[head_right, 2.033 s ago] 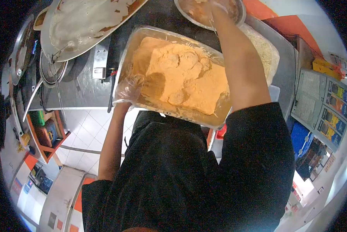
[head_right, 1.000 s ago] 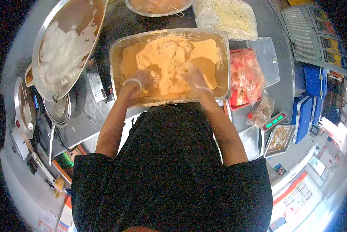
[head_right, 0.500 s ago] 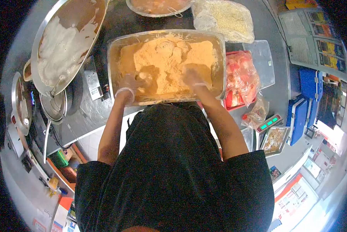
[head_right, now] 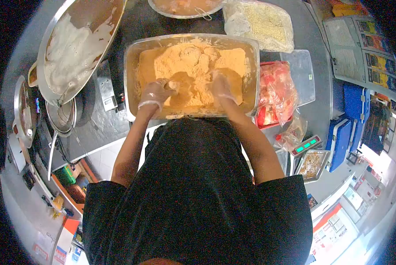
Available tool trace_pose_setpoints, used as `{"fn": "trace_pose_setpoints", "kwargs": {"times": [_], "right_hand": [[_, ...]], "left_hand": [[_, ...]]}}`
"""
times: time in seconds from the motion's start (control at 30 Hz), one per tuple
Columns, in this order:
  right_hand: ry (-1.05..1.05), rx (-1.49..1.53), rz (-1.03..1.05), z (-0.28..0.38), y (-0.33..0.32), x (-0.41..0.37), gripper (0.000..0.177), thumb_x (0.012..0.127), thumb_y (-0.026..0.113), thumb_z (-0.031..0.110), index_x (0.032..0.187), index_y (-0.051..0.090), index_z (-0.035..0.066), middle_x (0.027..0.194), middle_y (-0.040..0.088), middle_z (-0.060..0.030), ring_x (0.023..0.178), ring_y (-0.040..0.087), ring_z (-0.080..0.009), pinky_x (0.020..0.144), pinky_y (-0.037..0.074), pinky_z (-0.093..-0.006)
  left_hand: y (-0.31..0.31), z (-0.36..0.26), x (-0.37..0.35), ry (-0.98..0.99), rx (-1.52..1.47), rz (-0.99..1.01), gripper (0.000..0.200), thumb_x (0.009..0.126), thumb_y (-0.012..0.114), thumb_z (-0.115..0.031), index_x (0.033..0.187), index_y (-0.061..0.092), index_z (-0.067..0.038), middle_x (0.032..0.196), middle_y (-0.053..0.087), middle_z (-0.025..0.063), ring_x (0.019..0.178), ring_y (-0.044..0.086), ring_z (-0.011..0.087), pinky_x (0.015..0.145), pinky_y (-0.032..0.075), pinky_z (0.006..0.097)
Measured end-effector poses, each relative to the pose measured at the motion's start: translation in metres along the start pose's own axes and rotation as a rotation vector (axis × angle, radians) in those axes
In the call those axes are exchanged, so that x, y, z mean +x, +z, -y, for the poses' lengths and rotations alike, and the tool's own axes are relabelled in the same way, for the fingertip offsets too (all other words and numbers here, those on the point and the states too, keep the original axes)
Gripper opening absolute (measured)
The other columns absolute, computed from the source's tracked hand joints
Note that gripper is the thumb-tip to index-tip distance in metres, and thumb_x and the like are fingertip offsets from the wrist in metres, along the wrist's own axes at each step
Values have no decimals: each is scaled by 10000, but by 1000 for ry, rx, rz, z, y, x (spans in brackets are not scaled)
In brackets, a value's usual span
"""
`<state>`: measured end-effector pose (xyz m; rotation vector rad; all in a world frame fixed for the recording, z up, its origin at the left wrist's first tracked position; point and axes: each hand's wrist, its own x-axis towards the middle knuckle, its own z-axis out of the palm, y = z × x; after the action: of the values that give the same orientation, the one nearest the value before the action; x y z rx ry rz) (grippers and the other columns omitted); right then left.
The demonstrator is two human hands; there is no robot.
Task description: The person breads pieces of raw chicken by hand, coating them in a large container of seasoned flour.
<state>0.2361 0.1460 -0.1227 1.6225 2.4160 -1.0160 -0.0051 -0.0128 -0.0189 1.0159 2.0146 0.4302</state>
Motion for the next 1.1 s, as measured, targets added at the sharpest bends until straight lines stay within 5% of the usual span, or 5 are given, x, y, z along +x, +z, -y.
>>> {"fn": "trace_pose_setpoints", "kwargs": {"times": [0.1, 0.6, 0.7, 0.9, 1.1], "right_hand": [[-50, -402, 274, 18, -11, 8, 499, 790, 754, 308, 1160, 674, -18, 1008, 691, -277, 1036, 668, -380, 865, 547, -427], [-621, 308, -45, 89, -78, -51, 413, 899, 666, 157, 1281, 593, 19, 1282, 604, -232, 1196, 568, -403, 1029, 464, -445], [-481, 740, -65, 94, -73, -40, 438, 872, 707, 129, 1282, 595, 21, 1303, 597, -205, 1244, 544, -375, 1063, 447, -428], [-1016, 154, -20, 65, -106, 3, 377, 889, 657, 38, 1261, 607, 4, 1252, 651, -177, 1197, 596, -342, 1018, 479, -398], [-736, 499, -215, 117, -174, 88, 303, 883, 680, 112, 1156, 630, -10, 1112, 672, -197, 1031, 650, -338, 926, 524, -415]], "left_hand": [[0, -16, -3, -45, -23, -17, 527, 790, 775, -443, 1124, 712, -39, 985, 712, 232, 900, 686, 380, 808, 521, 453], [41, -48, 27, 295, -136, -188, 400, 830, 773, -72, 1213, 658, -52, 1119, 721, 124, 984, 697, 229, 849, 548, 347], [45, -43, 43, 296, -529, -208, 469, 832, 793, -79, 1269, 624, -61, 1128, 717, 83, 988, 679, 180, 849, 553, 329], [12, -45, 20, 262, -640, -121, 587, 860, 782, -220, 1360, 526, -47, 1180, 680, 187, 1110, 664, 320, 921, 540, 402], [28, 14, 1, 87, -227, -339, 630, 955, 666, -306, 1479, 391, -89, 1273, 639, 220, 1200, 610, 370, 1004, 493, 441]]}}
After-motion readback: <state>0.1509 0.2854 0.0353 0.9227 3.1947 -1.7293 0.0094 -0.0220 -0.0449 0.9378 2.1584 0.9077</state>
